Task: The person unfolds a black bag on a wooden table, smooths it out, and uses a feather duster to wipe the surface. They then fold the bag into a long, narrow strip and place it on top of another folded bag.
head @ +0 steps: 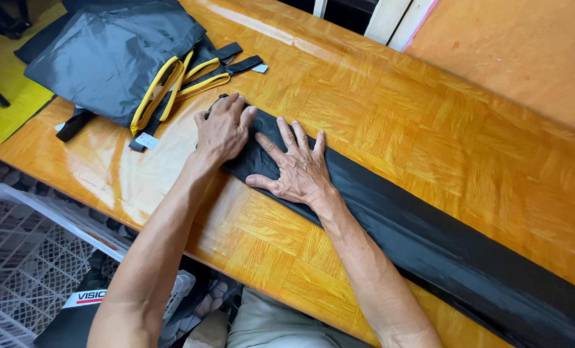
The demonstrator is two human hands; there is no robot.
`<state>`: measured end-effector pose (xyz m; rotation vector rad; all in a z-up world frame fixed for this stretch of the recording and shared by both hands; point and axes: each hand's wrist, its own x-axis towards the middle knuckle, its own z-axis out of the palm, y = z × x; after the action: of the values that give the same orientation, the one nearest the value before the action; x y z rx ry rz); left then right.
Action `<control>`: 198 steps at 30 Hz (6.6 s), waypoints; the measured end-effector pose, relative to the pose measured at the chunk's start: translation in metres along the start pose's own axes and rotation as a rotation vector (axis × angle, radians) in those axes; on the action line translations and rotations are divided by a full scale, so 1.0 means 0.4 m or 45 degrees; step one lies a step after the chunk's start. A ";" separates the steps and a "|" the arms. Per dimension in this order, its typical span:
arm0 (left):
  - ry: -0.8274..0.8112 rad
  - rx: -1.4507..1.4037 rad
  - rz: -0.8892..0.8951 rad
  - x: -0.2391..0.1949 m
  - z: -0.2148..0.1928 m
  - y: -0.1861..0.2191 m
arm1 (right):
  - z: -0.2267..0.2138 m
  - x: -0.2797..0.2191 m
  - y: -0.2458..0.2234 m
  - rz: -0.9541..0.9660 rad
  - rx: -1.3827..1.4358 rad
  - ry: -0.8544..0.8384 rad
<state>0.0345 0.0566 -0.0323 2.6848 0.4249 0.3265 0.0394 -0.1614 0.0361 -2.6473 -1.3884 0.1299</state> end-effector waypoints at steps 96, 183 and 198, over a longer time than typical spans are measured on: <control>-0.302 0.269 0.304 -0.157 -0.054 0.276 | -0.008 -0.476 0.226 0.392 -0.117 0.050; -0.588 0.175 1.255 -0.280 0.182 0.770 | -0.004 -1.049 0.679 1.573 -0.051 0.237; -0.535 -0.005 1.303 -0.275 0.209 0.753 | 0.058 -0.784 0.449 0.643 -0.171 0.506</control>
<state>0.0302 -0.2729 0.0017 2.6325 -1.0877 0.0160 0.0033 -0.5182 -0.0154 -2.8609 -0.6164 -0.4251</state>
